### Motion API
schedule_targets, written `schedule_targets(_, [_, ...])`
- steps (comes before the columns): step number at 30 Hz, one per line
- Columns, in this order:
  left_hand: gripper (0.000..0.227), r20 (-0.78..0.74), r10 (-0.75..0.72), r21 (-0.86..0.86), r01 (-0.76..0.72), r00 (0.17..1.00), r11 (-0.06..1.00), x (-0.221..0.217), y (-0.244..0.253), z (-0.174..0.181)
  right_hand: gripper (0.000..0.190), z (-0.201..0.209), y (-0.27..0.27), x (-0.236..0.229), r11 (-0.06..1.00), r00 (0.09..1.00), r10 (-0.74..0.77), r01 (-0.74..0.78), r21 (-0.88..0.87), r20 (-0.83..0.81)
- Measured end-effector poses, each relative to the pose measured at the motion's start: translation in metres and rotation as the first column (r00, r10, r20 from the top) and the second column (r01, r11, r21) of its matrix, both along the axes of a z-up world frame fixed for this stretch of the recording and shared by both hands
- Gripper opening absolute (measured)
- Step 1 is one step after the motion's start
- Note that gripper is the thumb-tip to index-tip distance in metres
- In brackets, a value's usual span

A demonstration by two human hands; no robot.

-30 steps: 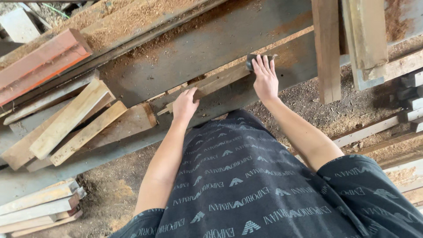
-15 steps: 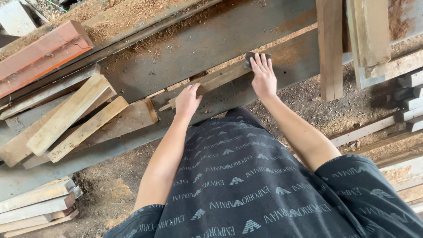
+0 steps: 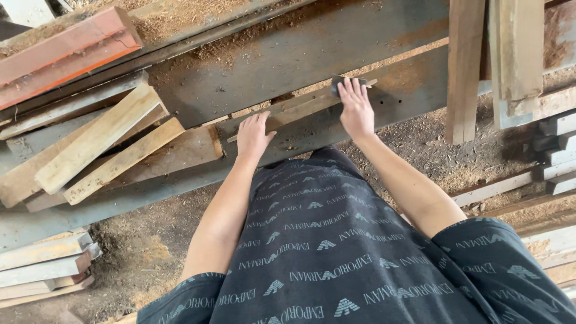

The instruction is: The person sands a wooden block by hand using sandpaper on a workbench and then gathers additional pieces of lumber.

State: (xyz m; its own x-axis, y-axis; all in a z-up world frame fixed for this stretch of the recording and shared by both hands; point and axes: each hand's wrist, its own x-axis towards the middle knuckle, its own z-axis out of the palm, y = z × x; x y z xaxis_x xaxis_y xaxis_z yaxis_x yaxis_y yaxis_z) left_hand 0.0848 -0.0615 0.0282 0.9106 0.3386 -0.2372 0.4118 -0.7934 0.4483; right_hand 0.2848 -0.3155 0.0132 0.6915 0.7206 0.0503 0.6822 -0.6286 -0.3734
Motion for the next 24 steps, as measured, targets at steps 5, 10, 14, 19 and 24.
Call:
schedule_targets(5, [0.059, 0.078, 0.018, 0.055, -0.022, 0.997, 0.998, -0.02, 0.004, -0.005, 0.067, -0.002, 0.046, -0.058, 0.94, 0.945, 0.327, -0.326, -0.098, -0.009])
schedule_targets(10, [0.057, 0.1, 0.031, 0.02, -0.033, 0.995, 0.999, -0.024, 0.009, -0.006, 0.06, -0.004, 0.039, -0.051, 0.917, 0.915, 0.396, -0.399, -0.014, -0.078])
schedule_targets(14, [0.055, 0.121, 0.049, 0.005, -0.05, 0.991, 0.999, -0.03, 0.013, -0.005, 0.065, -0.005, 0.018, -0.014, 0.937, 0.961, 0.219, -0.159, -0.31, 0.171])
schedule_targets(19, [0.056, 0.137, 0.076, -0.02, -0.074, 0.988, 0.997, -0.034, 0.016, -0.004, 0.063, -0.011, 0.051, -0.056, 0.987, 0.972, 0.101, -0.071, -0.142, 0.213])
schedule_targets(24, [0.058, 0.121, 0.053, -0.015, -0.051, 0.991, 0.999, -0.038, 0.022, -0.003, 0.064, 0.011, 0.09, -0.113, 0.901, 0.871, 0.433, -0.408, 0.149, -0.232])
